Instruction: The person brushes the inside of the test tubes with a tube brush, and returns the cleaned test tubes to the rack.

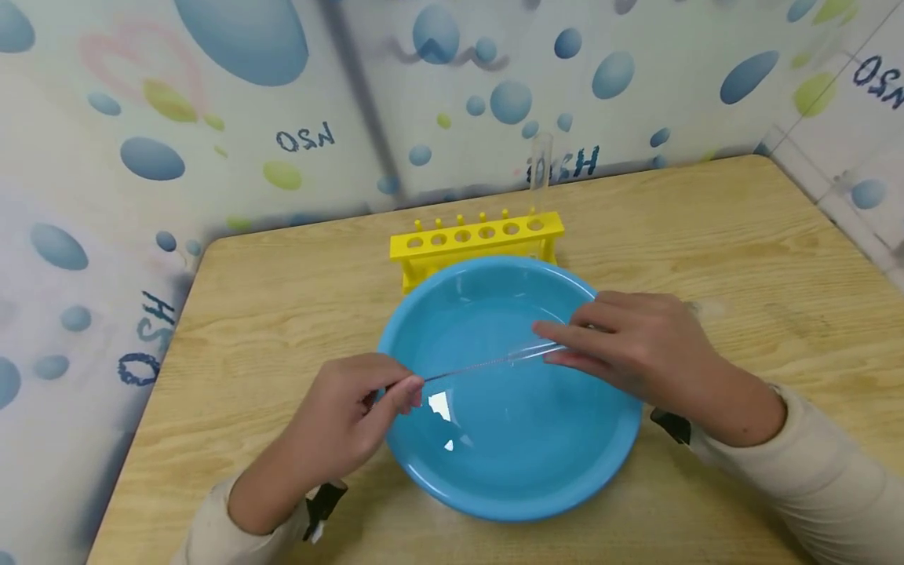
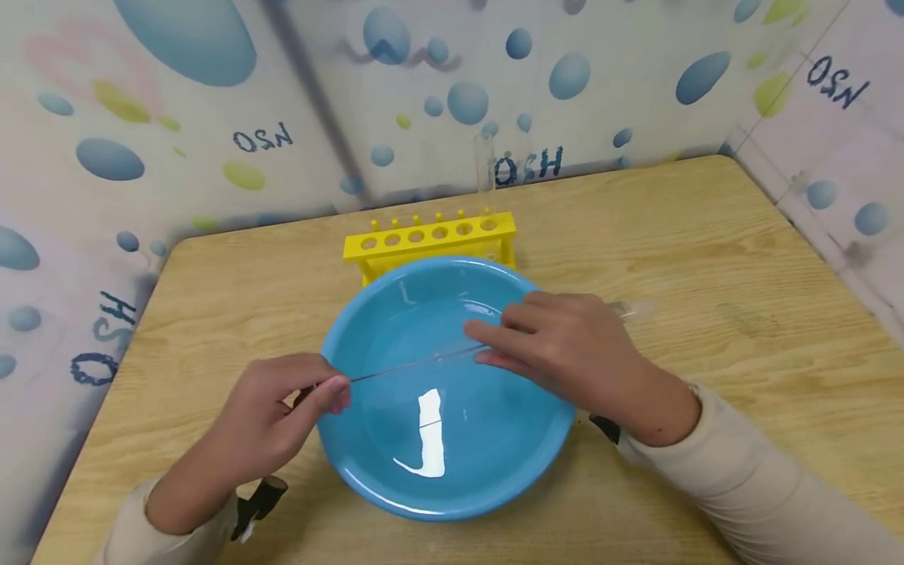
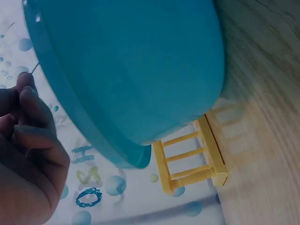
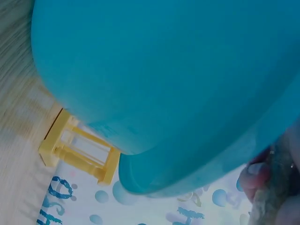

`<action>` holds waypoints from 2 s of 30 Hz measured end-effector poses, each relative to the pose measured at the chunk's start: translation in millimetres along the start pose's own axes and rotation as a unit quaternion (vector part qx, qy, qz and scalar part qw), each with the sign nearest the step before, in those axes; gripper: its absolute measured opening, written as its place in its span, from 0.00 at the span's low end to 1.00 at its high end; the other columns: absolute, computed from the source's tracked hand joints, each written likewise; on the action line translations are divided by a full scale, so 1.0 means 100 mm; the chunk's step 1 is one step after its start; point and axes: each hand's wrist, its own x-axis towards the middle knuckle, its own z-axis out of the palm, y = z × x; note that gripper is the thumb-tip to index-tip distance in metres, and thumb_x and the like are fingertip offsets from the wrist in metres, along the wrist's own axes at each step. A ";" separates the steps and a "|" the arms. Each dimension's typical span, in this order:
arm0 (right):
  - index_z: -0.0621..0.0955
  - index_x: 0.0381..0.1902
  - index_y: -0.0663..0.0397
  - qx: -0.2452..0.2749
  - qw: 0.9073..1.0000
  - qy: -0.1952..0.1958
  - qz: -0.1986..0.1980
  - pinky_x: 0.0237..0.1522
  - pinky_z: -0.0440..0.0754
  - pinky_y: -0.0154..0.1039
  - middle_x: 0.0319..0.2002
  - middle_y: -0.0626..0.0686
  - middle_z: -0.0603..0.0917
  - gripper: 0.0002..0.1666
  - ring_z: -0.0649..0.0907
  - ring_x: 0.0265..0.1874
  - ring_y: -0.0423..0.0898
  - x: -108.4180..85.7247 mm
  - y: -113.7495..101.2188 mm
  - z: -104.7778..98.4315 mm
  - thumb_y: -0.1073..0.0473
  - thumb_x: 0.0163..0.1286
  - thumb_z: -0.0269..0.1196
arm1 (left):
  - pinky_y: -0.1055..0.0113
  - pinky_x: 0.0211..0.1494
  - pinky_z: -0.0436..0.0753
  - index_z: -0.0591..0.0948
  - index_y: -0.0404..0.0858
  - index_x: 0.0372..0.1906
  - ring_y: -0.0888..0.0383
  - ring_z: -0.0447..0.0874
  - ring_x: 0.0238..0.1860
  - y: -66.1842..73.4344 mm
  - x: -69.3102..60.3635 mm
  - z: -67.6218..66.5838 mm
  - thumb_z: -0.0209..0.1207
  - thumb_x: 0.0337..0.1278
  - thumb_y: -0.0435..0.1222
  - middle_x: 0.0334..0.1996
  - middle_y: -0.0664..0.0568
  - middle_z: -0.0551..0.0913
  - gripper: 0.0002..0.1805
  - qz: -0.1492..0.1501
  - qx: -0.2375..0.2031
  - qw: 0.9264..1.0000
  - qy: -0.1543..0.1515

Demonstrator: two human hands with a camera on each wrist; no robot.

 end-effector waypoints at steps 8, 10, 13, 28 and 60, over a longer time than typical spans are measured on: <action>0.88 0.49 0.47 0.073 0.995 -0.049 0.050 0.19 0.68 0.22 0.23 0.40 0.81 0.33 0.72 0.18 0.31 -0.03 0.06 -0.01 0.32 0.74 0.49 | 0.74 0.27 0.81 0.87 0.40 0.30 0.63 0.79 0.24 -0.06 0.02 -0.06 0.56 0.73 0.42 0.24 0.56 0.86 0.17 0.130 0.160 0.978 0.036; 0.87 0.51 0.46 0.110 0.987 -0.084 0.080 0.20 0.69 0.22 0.25 0.38 0.83 0.27 0.72 0.20 0.28 -0.04 0.07 -0.03 0.35 0.72 0.56 | 0.71 0.27 0.82 0.87 0.38 0.30 0.60 0.80 0.23 -0.08 0.03 -0.07 0.52 0.75 0.44 0.23 0.54 0.87 0.21 0.163 0.204 0.964 0.047; 0.86 0.53 0.44 0.145 0.973 -0.131 0.122 0.22 0.72 0.23 0.30 0.36 0.85 0.21 0.73 0.23 0.26 -0.04 0.09 -0.06 0.44 0.67 0.67 | 0.67 0.27 0.84 0.87 0.37 0.29 0.59 0.81 0.22 -0.10 0.04 -0.08 0.51 0.76 0.44 0.23 0.53 0.87 0.23 0.185 0.238 0.952 0.055; 0.90 0.45 0.44 -0.017 1.000 0.013 0.021 0.17 0.67 0.28 0.22 0.43 0.79 0.32 0.72 0.19 0.36 -0.04 0.15 -0.02 0.33 0.77 0.46 | 0.72 0.24 0.77 0.82 0.42 0.27 0.66 0.73 0.22 -0.13 0.02 -0.17 0.57 0.69 0.27 0.22 0.60 0.81 0.14 -0.051 -0.070 0.996 -0.035; 0.87 0.52 0.50 0.065 0.990 -0.085 0.088 0.20 0.71 0.24 0.28 0.43 0.87 0.23 0.76 0.20 0.30 -0.09 0.30 -0.08 0.41 0.72 0.61 | 0.77 0.25 0.75 0.85 0.40 0.29 0.67 0.72 0.23 -0.25 0.03 -0.22 0.59 0.69 0.34 0.23 0.58 0.82 0.11 0.037 0.024 0.999 0.017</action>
